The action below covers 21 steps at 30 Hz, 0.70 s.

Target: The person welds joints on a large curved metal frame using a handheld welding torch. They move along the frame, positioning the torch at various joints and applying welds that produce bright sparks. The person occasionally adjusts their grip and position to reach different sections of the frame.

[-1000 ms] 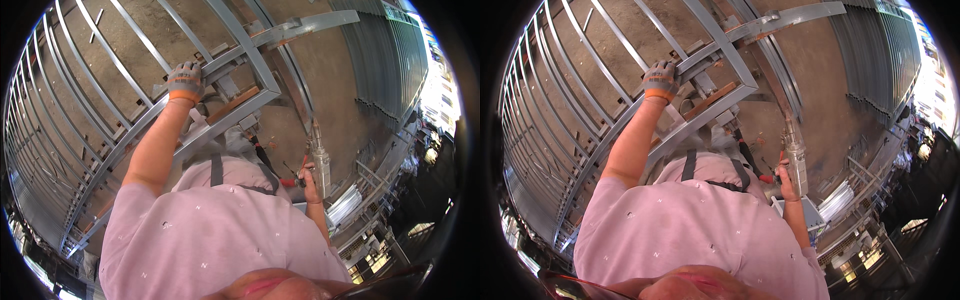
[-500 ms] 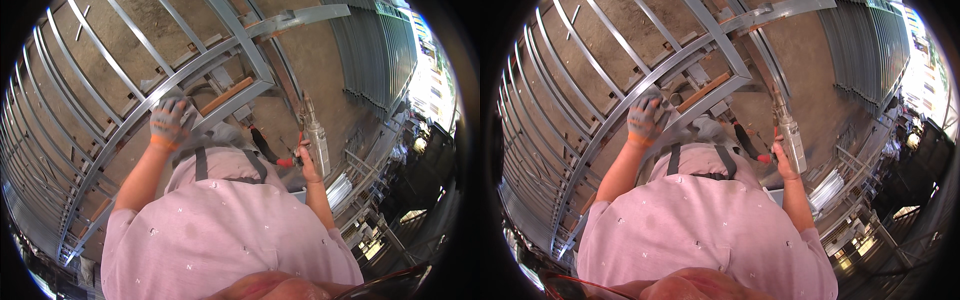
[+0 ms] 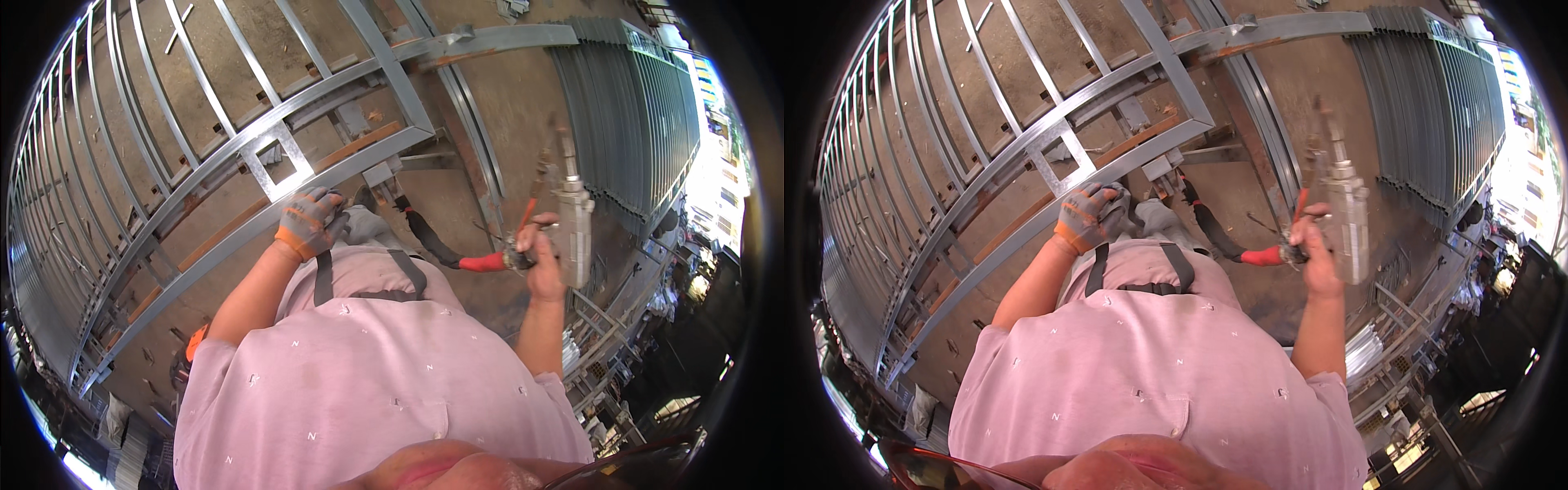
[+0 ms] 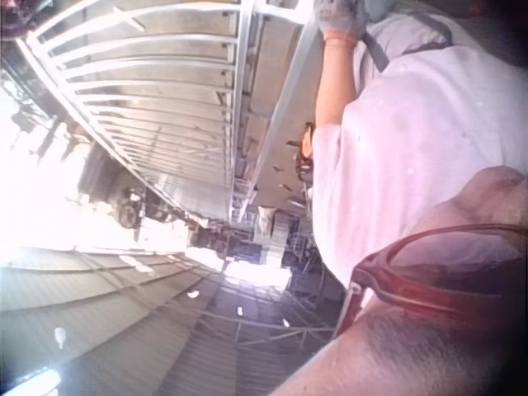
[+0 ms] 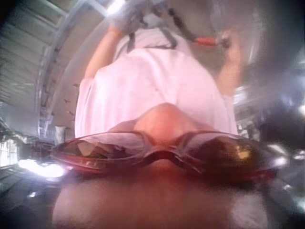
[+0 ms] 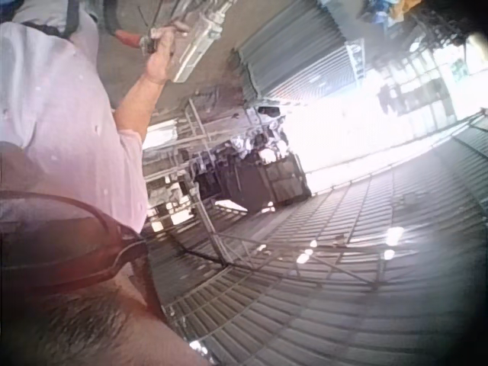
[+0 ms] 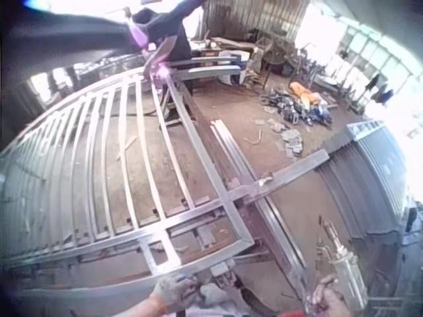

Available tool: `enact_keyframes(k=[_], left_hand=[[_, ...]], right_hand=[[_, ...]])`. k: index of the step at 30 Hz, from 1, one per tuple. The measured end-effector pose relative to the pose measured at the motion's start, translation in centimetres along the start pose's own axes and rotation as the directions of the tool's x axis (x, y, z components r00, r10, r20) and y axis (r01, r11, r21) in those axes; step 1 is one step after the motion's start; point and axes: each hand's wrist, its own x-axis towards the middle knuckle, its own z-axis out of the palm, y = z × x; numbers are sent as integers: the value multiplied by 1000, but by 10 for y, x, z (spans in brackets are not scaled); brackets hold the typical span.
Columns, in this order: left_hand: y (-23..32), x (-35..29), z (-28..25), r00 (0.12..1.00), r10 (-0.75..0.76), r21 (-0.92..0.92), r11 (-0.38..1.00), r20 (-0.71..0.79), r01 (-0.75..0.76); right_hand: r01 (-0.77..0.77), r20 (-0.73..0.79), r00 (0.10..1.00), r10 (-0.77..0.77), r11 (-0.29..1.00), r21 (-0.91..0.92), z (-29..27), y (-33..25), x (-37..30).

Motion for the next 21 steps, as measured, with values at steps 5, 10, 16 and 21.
enact_keyframes(k=[5, 10, 16, 21], left_hand=[[2, -19, 6, 997, -46, 18, 999, 53, 46], [-40, -73, 0, 996, -78, 155, 984, -38, 83], [-74, -119, -16, 972, -104, 192, 971, -210, 145], [-110, -142, -9, 963, -64, 305, 941, -262, 146]], right_hand=[[187, 27, 982, -188, 982, 18, -73, -105, -10], [289, -111, 949, -294, 955, -59, -136, -220, -35], [60, -50, 996, -73, 972, -229, -93, -302, -1], [-21, -11, 1000, 18, 725, -688, 53, -268, 88]])
